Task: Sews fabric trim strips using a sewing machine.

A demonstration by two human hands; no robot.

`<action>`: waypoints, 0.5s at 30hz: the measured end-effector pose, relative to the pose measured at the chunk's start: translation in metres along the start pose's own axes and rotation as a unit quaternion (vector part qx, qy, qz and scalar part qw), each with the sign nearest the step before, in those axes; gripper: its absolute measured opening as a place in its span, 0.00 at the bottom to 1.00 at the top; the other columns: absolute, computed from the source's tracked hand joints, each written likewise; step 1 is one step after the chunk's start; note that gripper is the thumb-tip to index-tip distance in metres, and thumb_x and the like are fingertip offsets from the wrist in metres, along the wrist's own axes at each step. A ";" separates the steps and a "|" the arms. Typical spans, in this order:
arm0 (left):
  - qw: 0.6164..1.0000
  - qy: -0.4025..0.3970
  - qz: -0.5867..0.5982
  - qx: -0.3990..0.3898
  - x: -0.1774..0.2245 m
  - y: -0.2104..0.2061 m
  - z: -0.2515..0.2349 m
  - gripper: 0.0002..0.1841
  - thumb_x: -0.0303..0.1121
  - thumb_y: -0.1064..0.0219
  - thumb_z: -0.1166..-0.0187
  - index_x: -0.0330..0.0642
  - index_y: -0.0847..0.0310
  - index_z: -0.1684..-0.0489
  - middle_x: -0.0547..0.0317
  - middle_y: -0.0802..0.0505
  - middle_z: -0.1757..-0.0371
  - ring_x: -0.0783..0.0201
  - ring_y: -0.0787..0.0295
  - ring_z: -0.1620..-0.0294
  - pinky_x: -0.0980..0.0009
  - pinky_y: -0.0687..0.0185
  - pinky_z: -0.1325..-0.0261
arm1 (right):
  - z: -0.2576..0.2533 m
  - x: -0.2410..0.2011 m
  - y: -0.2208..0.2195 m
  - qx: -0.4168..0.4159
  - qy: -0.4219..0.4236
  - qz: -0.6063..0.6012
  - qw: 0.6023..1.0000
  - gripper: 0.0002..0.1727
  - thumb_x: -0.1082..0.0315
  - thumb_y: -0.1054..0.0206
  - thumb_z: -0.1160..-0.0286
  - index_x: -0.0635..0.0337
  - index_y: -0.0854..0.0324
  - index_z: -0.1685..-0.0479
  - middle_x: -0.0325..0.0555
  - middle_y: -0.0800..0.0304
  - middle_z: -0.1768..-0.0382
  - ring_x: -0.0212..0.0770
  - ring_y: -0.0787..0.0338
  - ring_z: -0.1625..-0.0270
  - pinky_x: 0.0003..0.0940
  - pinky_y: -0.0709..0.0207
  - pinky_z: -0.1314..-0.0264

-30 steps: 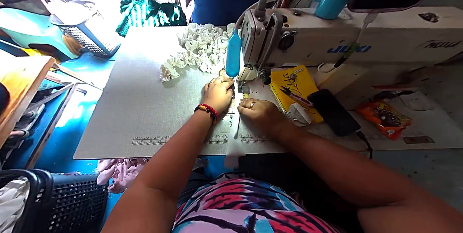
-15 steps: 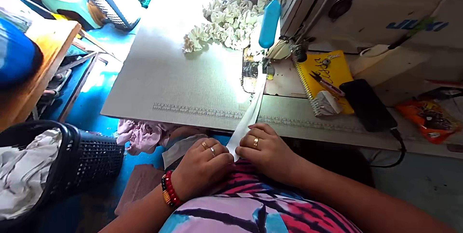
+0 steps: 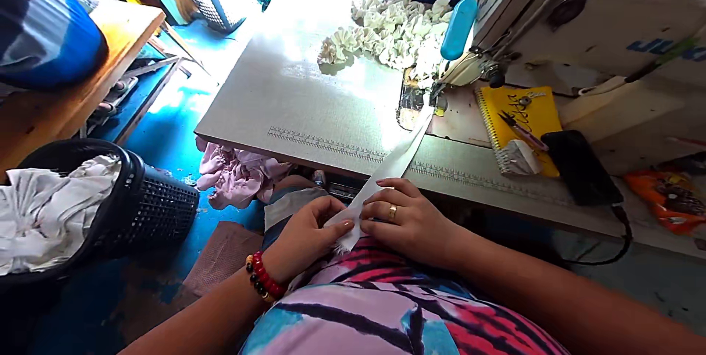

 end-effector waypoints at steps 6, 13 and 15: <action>0.992 -0.044 0.074 0.097 0.003 0.013 0.021 0.07 0.24 0.30 0.24 0.41 0.18 0.53 0.67 0.08 0.61 0.74 0.09 0.64 0.75 0.10 0.58 | -0.029 -0.007 -0.008 0.045 0.076 0.030 0.996 0.10 0.72 0.40 0.15 0.53 0.12 0.54 0.43 0.06 0.55 0.44 0.10 0.42 0.48 0.28 0.24; 0.955 -0.246 -0.087 0.144 0.010 0.015 0.029 0.06 0.30 0.29 0.21 0.38 0.11 0.54 0.65 0.07 0.59 0.77 0.11 0.61 0.79 0.12 0.54 | -0.045 -0.002 -0.002 0.094 -0.046 -0.161 0.981 0.09 0.67 0.35 0.16 0.59 0.10 0.59 0.44 0.03 0.50 0.38 0.09 0.35 0.44 0.25 0.19; 0.954 -0.259 -0.066 0.133 0.015 0.012 0.030 0.07 0.31 0.33 0.17 0.37 0.12 0.52 0.65 0.07 0.58 0.76 0.10 0.60 0.77 0.11 0.53 | -0.045 -0.003 0.003 0.107 -0.065 -0.188 0.974 0.08 0.69 0.34 0.18 0.61 0.11 0.60 0.44 0.03 0.54 0.36 0.07 0.41 0.38 0.20 0.24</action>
Point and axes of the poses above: each hand's wrist, its own z-axis away from the middle knuckle, its own y-axis out of the back of the hand, x = y × z, the point moved 3 cm from there along -z, towards the middle knuckle
